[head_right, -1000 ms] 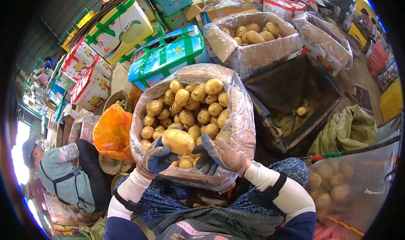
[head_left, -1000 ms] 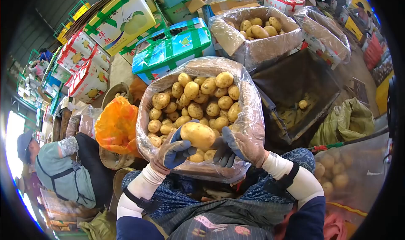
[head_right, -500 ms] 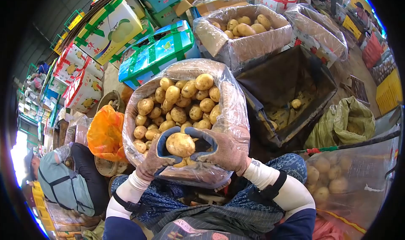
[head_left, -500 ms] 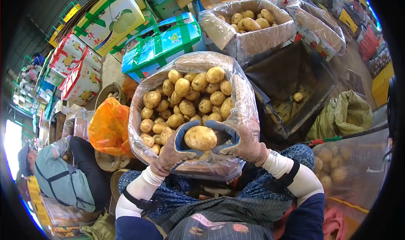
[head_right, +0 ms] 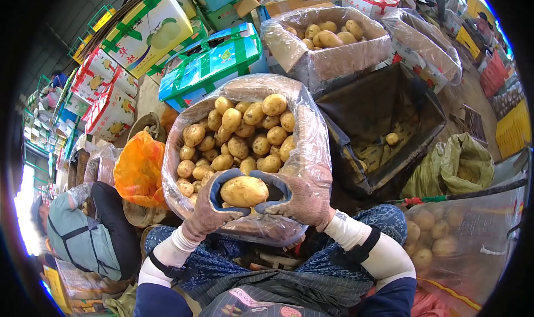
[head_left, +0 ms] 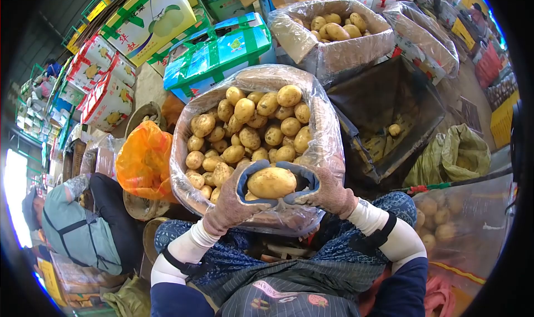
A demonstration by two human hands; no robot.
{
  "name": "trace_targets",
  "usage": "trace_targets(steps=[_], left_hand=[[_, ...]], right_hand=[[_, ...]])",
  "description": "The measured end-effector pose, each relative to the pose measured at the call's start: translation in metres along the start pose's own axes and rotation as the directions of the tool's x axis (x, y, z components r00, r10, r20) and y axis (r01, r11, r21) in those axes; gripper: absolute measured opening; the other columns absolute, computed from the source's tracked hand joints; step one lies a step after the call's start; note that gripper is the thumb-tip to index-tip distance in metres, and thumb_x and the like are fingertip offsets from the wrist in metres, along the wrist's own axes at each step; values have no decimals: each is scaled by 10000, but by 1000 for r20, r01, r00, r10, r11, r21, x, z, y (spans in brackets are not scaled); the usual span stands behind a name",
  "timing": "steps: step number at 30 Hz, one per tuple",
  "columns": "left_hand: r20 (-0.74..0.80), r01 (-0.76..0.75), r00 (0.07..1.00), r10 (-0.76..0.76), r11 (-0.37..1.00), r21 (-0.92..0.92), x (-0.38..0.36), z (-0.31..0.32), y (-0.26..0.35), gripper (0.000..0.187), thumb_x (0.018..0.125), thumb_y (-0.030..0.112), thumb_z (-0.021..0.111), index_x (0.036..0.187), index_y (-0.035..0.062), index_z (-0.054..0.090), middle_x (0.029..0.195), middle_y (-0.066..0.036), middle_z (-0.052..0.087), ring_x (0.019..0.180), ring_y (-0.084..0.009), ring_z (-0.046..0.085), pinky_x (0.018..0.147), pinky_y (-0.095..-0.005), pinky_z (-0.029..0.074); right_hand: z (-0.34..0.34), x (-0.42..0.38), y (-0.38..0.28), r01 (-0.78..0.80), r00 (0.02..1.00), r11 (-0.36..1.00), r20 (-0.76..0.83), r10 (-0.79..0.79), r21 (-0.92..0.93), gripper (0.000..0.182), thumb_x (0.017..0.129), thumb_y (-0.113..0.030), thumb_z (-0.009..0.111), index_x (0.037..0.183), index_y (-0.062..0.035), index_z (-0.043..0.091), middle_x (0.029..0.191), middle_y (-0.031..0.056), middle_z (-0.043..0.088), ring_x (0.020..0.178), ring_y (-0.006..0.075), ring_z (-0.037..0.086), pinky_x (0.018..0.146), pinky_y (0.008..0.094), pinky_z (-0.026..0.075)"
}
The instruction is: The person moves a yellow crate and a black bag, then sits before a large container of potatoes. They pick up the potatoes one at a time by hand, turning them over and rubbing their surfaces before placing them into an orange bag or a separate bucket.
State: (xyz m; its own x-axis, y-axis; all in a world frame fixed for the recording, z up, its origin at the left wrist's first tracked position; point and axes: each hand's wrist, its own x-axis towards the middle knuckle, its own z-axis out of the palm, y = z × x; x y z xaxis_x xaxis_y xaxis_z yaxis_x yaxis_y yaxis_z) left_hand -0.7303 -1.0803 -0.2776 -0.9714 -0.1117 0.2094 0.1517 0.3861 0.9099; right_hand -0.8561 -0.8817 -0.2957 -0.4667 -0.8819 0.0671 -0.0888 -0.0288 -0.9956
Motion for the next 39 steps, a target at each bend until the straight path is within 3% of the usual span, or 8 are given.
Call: trace_targets(steps=[8,13,18,20,27,28,30,39], left_hand=[[38,-47,998,41,983,179,-3,3,3,668,728,256,845,1261,0,534,1194,-135,596,1081,-238,597,937,-343,478],[160,344,936,-313,908,-238,7,-4,-17,565,879,396,657,1285,18,552,1174,-114,599,900,-180,635,839,-352,520],[-273,294,949,-160,764,574,87,-38,-98,631,828,350,700,1329,25,497,1168,-187,603,975,-274,609,878,-369,494],[-347,354,926,-150,661,661,118,-39,-129,669,803,357,715,1344,38,483,1164,-193,604,1108,-322,567,959,-388,456],[-404,340,914,33,481,808,139,-36,-160,665,784,400,732,1288,32,502,1094,-189,627,1008,-302,614,877,-378,510],[-372,431,861,-346,886,174,134,-41,-151,638,808,411,708,1280,33,505,1064,-179,641,912,-267,638,775,-343,536],[122,452,796,-593,448,-772,118,-43,-111,602,867,453,640,1276,33,504,1008,-153,667,704,-187,660,539,-247,542],[340,418,908,-243,504,-756,16,-27,0,748,828,342,712,1419,47,363,1294,-166,534,1053,-299,637,803,-355,580]], right_hand=[[-3,-2,24,-312,950,745,174,260,590,488,953,-301,606,1331,-5,520,1103,75,670,909,118,619,812,269,504],[-33,-3,3,-226,974,961,30,224,158,524,914,-343,654,1275,25,560,1070,152,668,870,127,651,724,252,549],[-149,-10,47,-36,701,992,-705,109,118,392,908,-254,673,1197,-2,588,950,95,672,792,126,652,660,268,546],[-192,-30,72,-624,556,560,-813,-171,-545,476,829,-295,728,1202,-33,588,1032,173,683,941,302,673,806,388,534],[-209,-53,112,-859,453,-3,-764,460,-511,355,826,-265,683,1110,-53,660,1131,189,655,1080,344,618,908,419,507],[-204,-51,116,-806,468,-49,-685,559,-590,325,830,-260,667,1078,-50,676,1131,186,654,1075,350,618,910,419,506],[-197,-43,120,-804,497,-29,-699,515,-594,298,828,-243,665,1059,-57,684,1123,182,657,1071,349,620,910,416,508],[-85,-13,23,-175,921,907,-390,13,-384,278,824,-73,677,1099,-36,670,1050,142,694,950,237,684,862,310,519]])
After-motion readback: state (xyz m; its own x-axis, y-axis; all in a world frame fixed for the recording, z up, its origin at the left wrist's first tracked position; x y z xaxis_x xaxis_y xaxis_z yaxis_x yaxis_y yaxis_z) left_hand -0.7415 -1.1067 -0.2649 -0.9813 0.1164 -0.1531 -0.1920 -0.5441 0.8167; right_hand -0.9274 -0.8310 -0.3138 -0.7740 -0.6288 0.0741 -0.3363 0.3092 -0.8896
